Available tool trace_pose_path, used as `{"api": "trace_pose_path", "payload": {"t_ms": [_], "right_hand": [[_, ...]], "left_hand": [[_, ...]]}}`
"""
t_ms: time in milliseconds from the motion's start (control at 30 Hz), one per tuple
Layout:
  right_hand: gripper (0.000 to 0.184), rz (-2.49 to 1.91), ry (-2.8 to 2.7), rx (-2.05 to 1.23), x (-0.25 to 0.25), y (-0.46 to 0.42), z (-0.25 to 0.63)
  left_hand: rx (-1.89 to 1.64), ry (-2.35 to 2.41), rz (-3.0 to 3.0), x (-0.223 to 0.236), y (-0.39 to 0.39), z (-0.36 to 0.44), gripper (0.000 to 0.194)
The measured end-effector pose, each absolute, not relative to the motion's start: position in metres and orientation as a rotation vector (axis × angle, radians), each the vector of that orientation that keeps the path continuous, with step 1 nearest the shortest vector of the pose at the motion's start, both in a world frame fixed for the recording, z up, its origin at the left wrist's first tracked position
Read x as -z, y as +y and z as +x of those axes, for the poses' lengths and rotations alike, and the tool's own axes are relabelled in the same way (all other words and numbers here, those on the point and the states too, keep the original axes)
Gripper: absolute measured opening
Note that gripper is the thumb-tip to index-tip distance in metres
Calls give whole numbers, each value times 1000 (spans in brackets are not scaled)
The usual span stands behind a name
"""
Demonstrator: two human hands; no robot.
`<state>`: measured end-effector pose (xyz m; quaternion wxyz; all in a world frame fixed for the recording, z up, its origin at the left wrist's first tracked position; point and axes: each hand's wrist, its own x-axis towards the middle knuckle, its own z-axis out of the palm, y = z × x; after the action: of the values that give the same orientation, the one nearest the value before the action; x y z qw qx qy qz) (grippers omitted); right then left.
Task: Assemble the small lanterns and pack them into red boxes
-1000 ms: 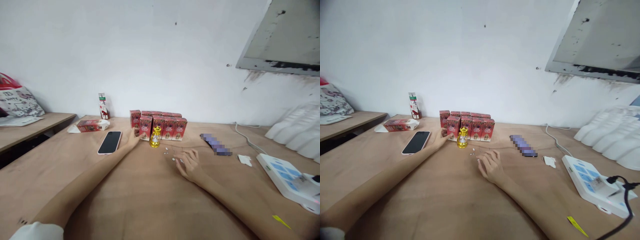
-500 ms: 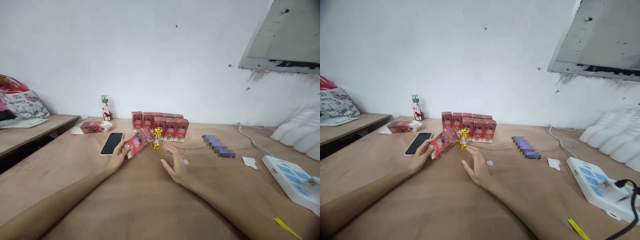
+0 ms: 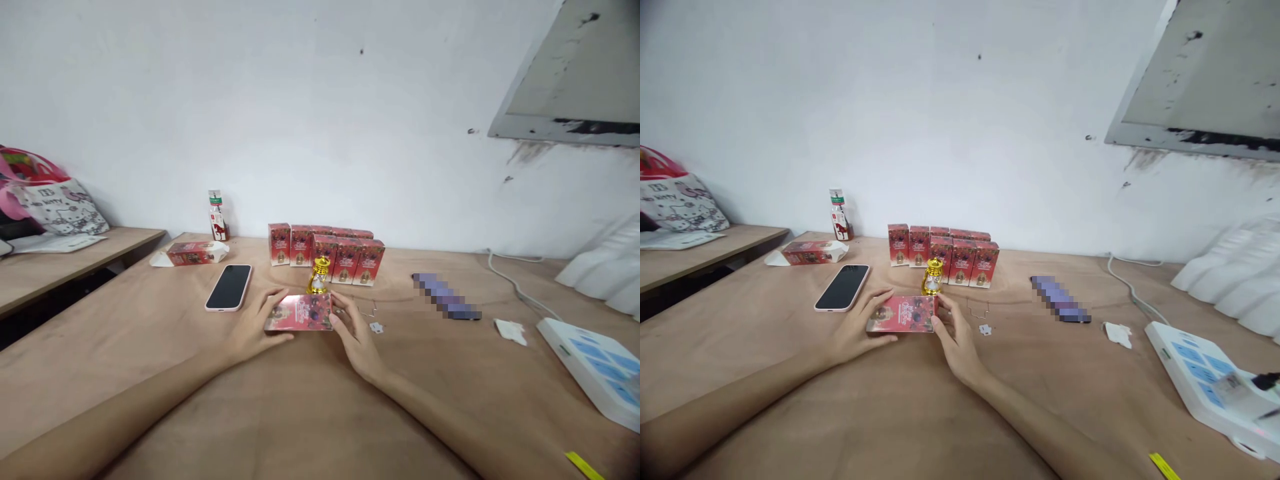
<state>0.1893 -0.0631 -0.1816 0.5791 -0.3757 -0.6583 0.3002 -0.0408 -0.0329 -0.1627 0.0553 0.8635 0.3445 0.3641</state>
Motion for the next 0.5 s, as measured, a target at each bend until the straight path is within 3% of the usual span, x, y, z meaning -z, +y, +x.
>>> {"api": "trace_pose_path", "payload": {"t_ms": [100, 333, 500], "right_hand": [[36, -896, -1543, -670, 182, -64, 189], [37, -993, -1496, -427, 185, -66, 195], [32, -948, -1578, -436, 183, -69, 199]], "left_hand": [[-1106, 1086, 2634, 163, -33, -41, 62], [-1150, 1058, 2536, 164, -31, -42, 54], [-1353, 1052, 2319, 166, -27, -38, 48]]}}
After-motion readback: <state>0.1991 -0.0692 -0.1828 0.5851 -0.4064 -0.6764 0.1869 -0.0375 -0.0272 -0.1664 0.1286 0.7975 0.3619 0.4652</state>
